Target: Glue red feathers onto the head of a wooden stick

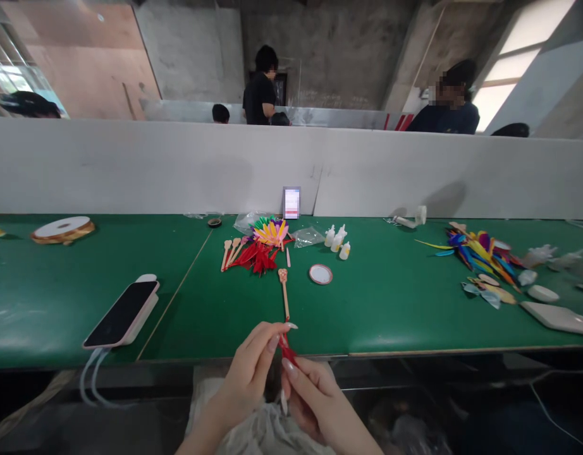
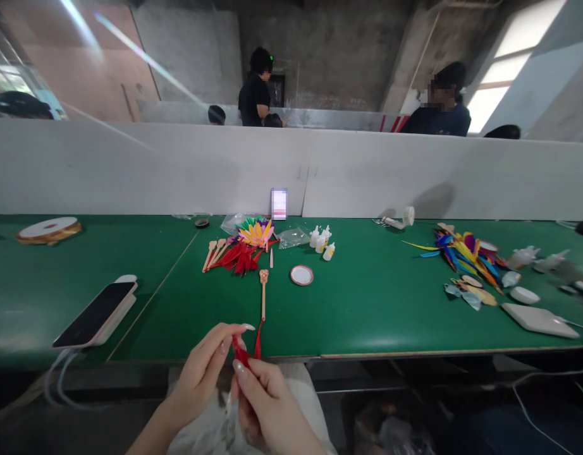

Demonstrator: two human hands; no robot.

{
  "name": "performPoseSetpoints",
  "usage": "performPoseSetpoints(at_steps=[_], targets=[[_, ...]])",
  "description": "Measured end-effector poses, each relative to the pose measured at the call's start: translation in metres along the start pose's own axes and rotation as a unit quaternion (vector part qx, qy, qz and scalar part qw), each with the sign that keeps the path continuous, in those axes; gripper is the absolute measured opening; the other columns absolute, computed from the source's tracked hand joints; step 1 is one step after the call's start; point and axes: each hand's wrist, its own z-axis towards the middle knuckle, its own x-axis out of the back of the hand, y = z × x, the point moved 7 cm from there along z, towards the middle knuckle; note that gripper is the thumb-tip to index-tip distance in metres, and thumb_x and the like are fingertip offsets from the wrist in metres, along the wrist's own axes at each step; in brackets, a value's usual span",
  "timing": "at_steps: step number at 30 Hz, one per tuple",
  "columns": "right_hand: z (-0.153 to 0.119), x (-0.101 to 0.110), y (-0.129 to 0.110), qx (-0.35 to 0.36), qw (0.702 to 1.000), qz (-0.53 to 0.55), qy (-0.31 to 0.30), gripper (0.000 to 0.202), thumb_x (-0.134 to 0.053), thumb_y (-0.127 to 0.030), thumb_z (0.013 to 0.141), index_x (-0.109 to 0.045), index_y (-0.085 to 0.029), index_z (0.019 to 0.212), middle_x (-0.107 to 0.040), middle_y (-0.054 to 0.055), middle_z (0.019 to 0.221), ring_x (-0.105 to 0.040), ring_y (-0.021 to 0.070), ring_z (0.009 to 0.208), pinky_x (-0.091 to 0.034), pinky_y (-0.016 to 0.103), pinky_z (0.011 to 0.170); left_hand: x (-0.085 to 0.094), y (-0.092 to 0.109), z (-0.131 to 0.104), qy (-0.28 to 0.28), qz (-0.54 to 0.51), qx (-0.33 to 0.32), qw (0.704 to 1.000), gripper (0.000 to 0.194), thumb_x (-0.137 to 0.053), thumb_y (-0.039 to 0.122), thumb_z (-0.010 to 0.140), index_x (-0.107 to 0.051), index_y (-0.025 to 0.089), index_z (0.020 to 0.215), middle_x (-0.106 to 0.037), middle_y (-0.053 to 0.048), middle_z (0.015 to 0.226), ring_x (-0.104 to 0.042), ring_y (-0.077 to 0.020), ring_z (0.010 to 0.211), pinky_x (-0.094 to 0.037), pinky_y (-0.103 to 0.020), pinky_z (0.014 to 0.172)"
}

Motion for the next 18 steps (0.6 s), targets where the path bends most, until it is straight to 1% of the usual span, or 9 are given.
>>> performPoseSetpoints(at_steps=[2, 5, 8, 10, 13, 16, 18], targets=[[0.0, 0.003, -0.002, 0.008, 1.0, -0.007, 0.005, 0.044, -0.05, -0.058, 0.081, -0.051, -0.016, 0.069, -0.035, -0.011, 0.033, -0.021, 0.0021, 0.025, -0.013, 0.015, 0.026, 0.001, 0.001, 0.0, -0.01, 0.012, -0.004, 1.0, 0.027, -0.037, 0.019, 0.092, -0.05, 0.026, 0.114, -0.059, -0.003, 0.096, -0.056, -0.0121, 0.086, -0.044, -0.021, 0.077], [0.003, 0.008, -0.002, 0.017, 1.0, 0.011, 0.014, 0.044, -0.049, -0.058, 0.082, -0.054, -0.015, 0.076, -0.04, -0.01, 0.034, -0.027, 0.0032, 0.025, -0.017, 0.015, 0.027, 0.001, 0.005, -0.002, -0.017, 0.043, -0.022, 0.999, 0.019, -0.039, 0.018, 0.091, -0.053, 0.023, 0.103, -0.059, -0.003, 0.092, -0.057, -0.0121, 0.084, -0.045, -0.02, 0.074], [0.007, 0.007, 0.001, 0.016, 0.998, 0.054, -0.008, 0.043, -0.053, -0.057, 0.08, -0.055, -0.014, 0.075, -0.039, -0.01, 0.033, -0.024, 0.0031, 0.024, -0.02, 0.015, 0.027, 0.001, 0.01, -0.003, -0.024, 0.075, -0.054, 0.995, 0.016, -0.039, 0.016, 0.09, -0.054, 0.021, 0.092, -0.058, -0.002, 0.081, -0.057, -0.0117, 0.075, -0.046, -0.02, 0.068], [0.009, 0.005, 0.001, 0.018, 0.997, 0.073, -0.031, 0.042, -0.056, -0.056, 0.078, -0.054, -0.014, 0.073, -0.038, -0.011, 0.033, -0.022, 0.0025, 0.023, -0.022, 0.015, 0.027, 0.002, 0.014, -0.005, -0.019, 0.096, -0.078, 0.992, 0.015, -0.04, 0.015, 0.089, -0.054, 0.02, 0.09, -0.058, -0.002, 0.078, -0.056, -0.0119, 0.074, -0.046, -0.02, 0.067], [0.01, 0.003, 0.001, 0.019, 0.994, 0.095, -0.052, 0.039, -0.058, -0.052, 0.079, -0.054, -0.014, 0.072, -0.037, -0.012, 0.032, -0.02, 0.0017, 0.022, -0.023, 0.014, 0.027, 0.007, 0.017, -0.008, -0.011, 0.125, -0.119, 0.985, 0.016, -0.043, 0.013, 0.088, -0.055, 0.02, 0.096, -0.061, -0.004, 0.082, -0.058, -0.0131, 0.077, -0.048, -0.021, 0.069], [0.01, 0.001, 0.004, 0.016, 0.99, 0.119, -0.068, 0.037, -0.059, -0.049, 0.08, -0.054, -0.013, 0.072, -0.043, -0.009, 0.036, -0.029, 0.0027, 0.024, -0.028, 0.014, 0.029, 0.01, 0.016, -0.012, -0.028, 0.151, -0.157, 0.976, 0.028, -0.045, 0.011, 0.087, -0.053, 0.022, 0.112, -0.064, -0.005, 0.09, -0.059, -0.0137, 0.083, -0.048, -0.023, 0.073], [0.01, 0.001, 0.006, 0.004, 0.989, 0.128, -0.077, 0.036, -0.061, -0.048, 0.079, -0.053, -0.013, 0.072, -0.046, -0.008, 0.04, -0.033, 0.0027, 0.026, -0.029, 0.014, 0.03, 0.011, 0.014, -0.013, -0.042, 0.173, -0.17, 0.969, 0.034, -0.046, 0.012, 0.087, -0.051, 0.024, 0.118, -0.065, -0.005, 0.095, -0.059, -0.0136, 0.086, -0.049, -0.022, 0.075]])
